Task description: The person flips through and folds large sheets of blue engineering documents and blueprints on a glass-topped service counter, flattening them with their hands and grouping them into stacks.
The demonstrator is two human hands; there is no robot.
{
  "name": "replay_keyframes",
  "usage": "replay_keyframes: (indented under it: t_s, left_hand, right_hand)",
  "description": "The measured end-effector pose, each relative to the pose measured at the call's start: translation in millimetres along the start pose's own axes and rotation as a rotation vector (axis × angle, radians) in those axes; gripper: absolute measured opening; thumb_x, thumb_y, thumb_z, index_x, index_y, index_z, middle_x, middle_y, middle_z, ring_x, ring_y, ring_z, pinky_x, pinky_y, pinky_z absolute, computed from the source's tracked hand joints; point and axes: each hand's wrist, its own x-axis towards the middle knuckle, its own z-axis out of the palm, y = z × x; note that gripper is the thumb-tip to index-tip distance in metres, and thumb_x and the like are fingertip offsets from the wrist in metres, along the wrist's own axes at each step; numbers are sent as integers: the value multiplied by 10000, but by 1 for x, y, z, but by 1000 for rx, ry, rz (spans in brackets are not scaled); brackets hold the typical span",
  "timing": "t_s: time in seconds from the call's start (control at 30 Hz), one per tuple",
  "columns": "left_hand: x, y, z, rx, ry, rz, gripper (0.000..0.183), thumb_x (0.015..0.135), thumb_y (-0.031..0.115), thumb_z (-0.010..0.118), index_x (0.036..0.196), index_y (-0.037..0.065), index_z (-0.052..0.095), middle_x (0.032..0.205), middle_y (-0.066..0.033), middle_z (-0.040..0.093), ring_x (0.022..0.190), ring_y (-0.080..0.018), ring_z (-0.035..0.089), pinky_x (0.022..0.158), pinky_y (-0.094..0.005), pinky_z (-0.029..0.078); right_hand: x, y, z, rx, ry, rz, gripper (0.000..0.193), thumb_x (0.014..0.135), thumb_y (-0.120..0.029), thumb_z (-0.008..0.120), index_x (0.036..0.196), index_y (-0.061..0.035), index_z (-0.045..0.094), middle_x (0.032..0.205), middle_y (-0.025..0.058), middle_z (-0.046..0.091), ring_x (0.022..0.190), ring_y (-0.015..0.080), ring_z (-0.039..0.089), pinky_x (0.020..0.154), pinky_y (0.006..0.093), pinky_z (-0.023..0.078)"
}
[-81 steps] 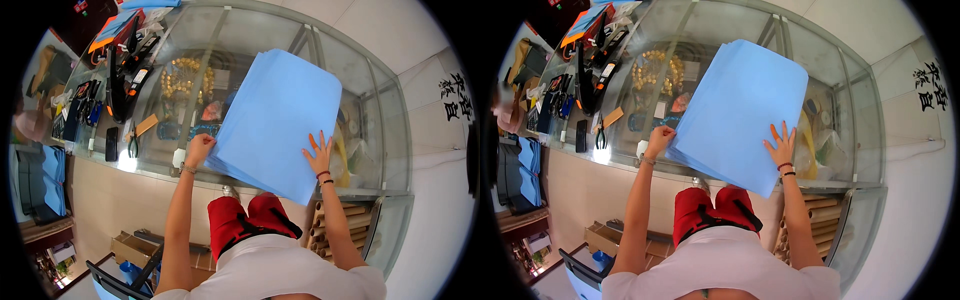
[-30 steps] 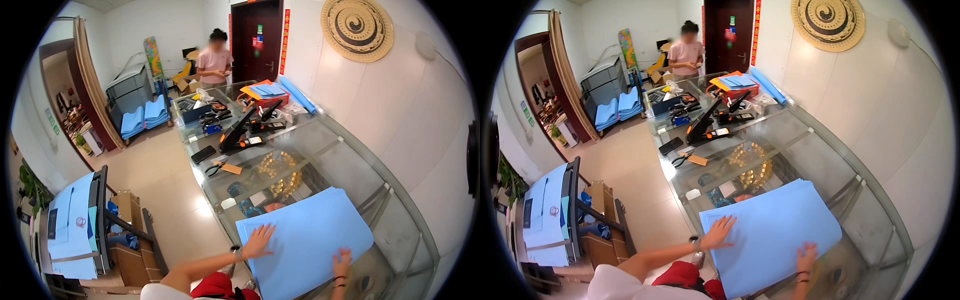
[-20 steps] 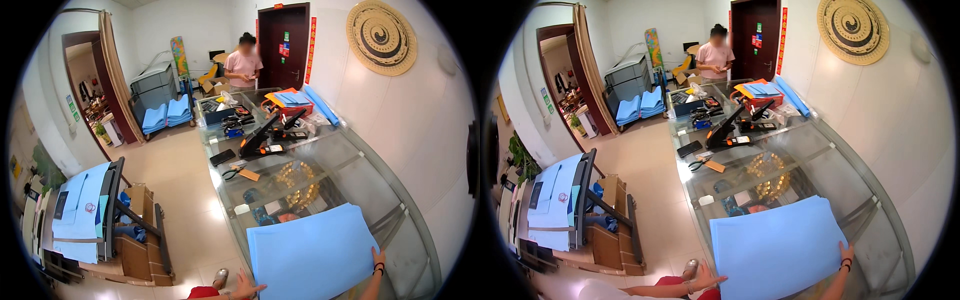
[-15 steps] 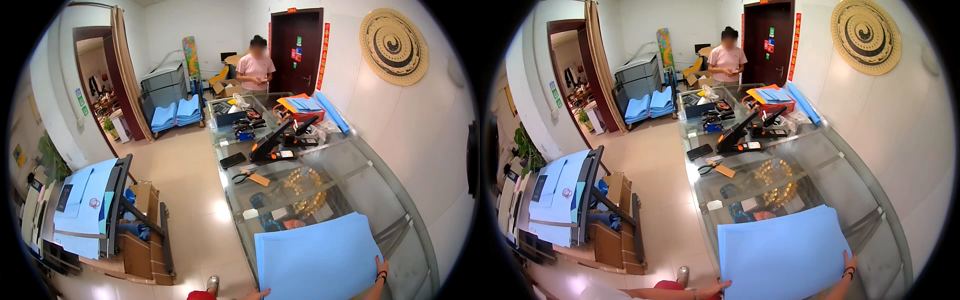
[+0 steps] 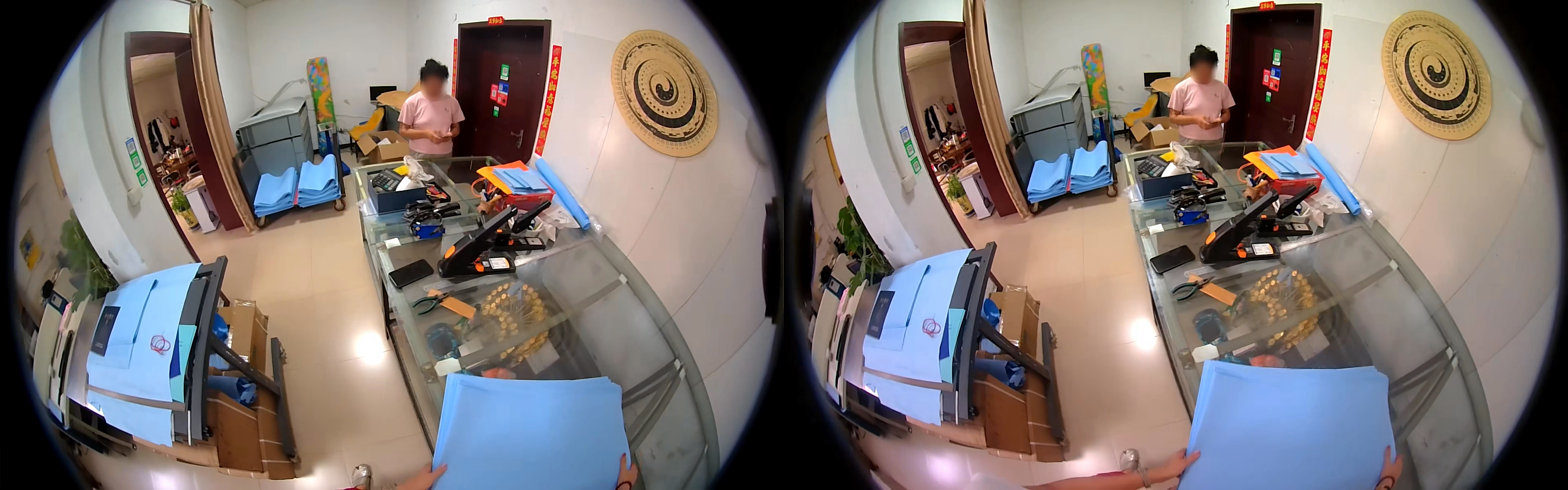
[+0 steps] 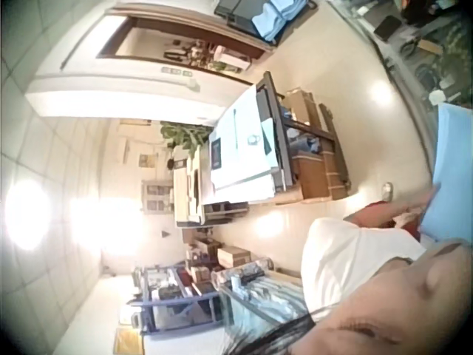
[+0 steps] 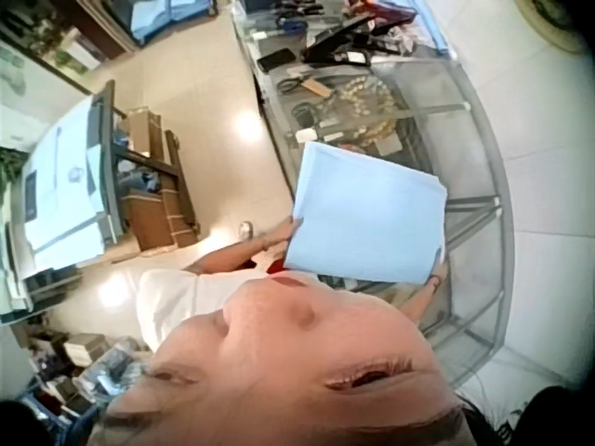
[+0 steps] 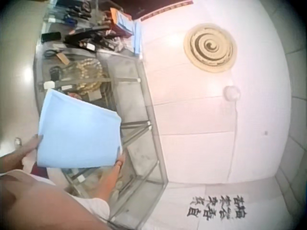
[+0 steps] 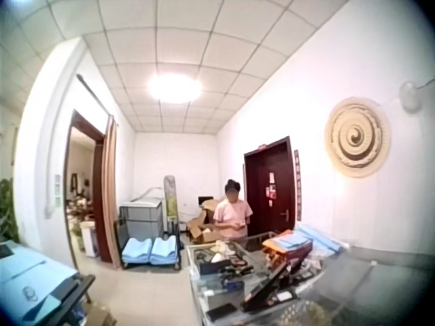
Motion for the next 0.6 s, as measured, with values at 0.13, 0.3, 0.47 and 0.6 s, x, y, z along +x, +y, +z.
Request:
replay_keyframes:
  t_s: [0.13,0.3,0.47,0.6]
  left_hand:
    - [-47,114,-96,238,-59,-88,751,902,567,499,1279,-79,426,1104,-172,606,880,-228,635,783,-332,517]
    - [-20,109,-192,250,-142,-141,727,927,563,430,1277,-73,456,1181,-200,587,970,-242,627,848,-350,492]
    - [-3,104,-234,348,-86,-45,762,938,572,389,1329,-82,382,1205,-211,566,1023,-253,601,907,-358,462]
    - [-6,93,-258,275,-51,-57,787,936,574,384,1364,-84,340,1281,-227,508,1116,-258,546,976,-365,412]
  right_hand:
    - [-122,-14,5,81,34,23,677,828,-508,629,1201,51,556,1204,214,572,1089,317,559,934,407,438]
    - [-275,-45,-37,208,32,-85,671,859,-520,580,1262,14,534,1264,240,526,1153,362,511,978,440,401]
    - [-343,-81,-50,462,-218,-21,699,868,-543,552,1289,14,517,1304,259,495,1203,393,472,1021,451,358]
    - [-335,-124,-35,696,-537,384,762,849,-574,554,1272,58,510,1312,264,489,1227,399,452,1055,434,318]
